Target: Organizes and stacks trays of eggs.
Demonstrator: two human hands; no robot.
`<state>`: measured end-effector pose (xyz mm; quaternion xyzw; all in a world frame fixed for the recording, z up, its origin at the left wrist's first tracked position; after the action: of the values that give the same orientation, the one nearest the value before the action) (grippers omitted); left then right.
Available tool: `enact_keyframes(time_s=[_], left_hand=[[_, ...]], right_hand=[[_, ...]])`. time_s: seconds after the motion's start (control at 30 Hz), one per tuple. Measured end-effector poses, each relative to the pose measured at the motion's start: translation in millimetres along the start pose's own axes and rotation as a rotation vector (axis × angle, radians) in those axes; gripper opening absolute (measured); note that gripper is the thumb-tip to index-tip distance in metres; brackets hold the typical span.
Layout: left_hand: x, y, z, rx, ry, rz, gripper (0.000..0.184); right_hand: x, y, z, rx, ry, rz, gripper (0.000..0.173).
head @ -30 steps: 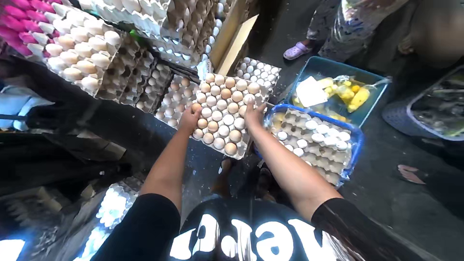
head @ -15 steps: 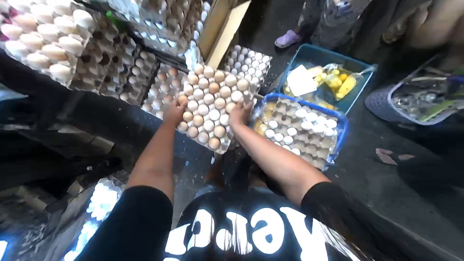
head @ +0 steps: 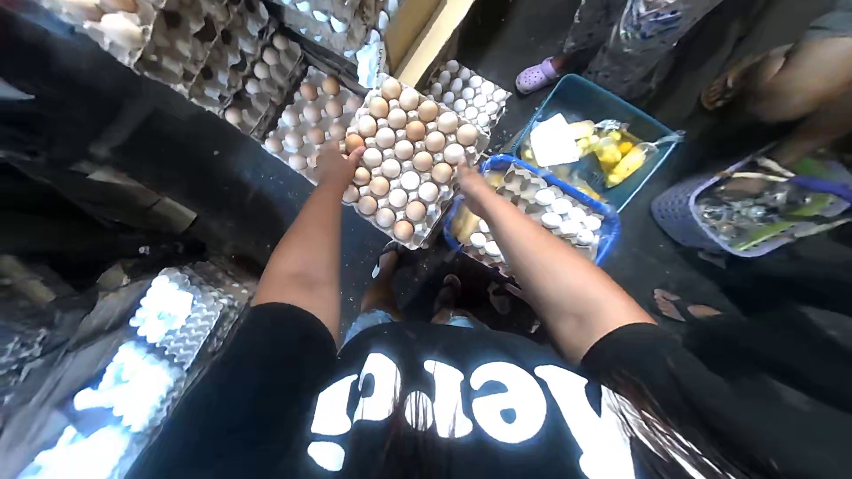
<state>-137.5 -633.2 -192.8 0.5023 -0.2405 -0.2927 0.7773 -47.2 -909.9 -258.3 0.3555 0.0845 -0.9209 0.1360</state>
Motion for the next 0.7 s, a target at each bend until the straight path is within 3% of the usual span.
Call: enact_keyframes(time_s=[0.07,0.17,0.27,0.33,0.43,0.5,0.57,0.63,0.7], left_hand=[[-12.9,0.6,30.2,0.119,0.015,0.078,0.081],[-63.1,-18.0,95.1,0.313,-0.025,0.063,0.073],[-128.3,-54.5,174.1,0.287,0.016,0.011,0.07],[-171.8,-89.2,223.8,0.117,0.104,-0.04,0.071],[-222.9,-141.8,290.9,-0.399,0.201,-0.042,0.066],[-252.1,-182.2,319.0,-0.779,0.154,0.03,0.054],[-277.6,-219.1,327.8,-1.041,0.072,-0.027,0.046],[-293.4,-222.8,318.1,-1.057,0.062,-0.062,0.048],[-294.0,-180.1,302.9,-0.891,0.089,0.002,0.05]], right_hand=[[3.6,11.3,4.3,-0.049,-0.014,0.029,0.08],[13.0,29.4,14.6,-0.054,-0.007,-0.046,0.078],[25.5,55.6,42.6,-0.069,0.0,-0.172,0.077],[47.1,74.7,68.7,-0.074,0.011,-0.21,0.071],[99.0,97.2,119.3,-0.107,-0.071,-0.082,0.063],[134.7,106.1,152.3,-0.087,-0.193,0.003,0.059],[161.6,107.9,180.4,-0.015,-0.262,0.08,0.059],[179.7,102.9,195.4,0.07,-0.269,0.186,0.057],[188.3,91.3,197.6,0.072,-0.248,0.348,0.054]])
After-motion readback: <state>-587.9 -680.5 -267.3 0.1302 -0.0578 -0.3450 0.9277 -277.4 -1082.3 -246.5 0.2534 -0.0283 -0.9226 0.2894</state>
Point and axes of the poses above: each hand's wrist, its own z-axis away from the middle knuckle, its own y-axis out of the back of the hand, x = y × z, the point moved 1 cm from there along -z, towards the middle knuckle, and after that the axes turned 15 degrees about -z, right-handed, at the moved point
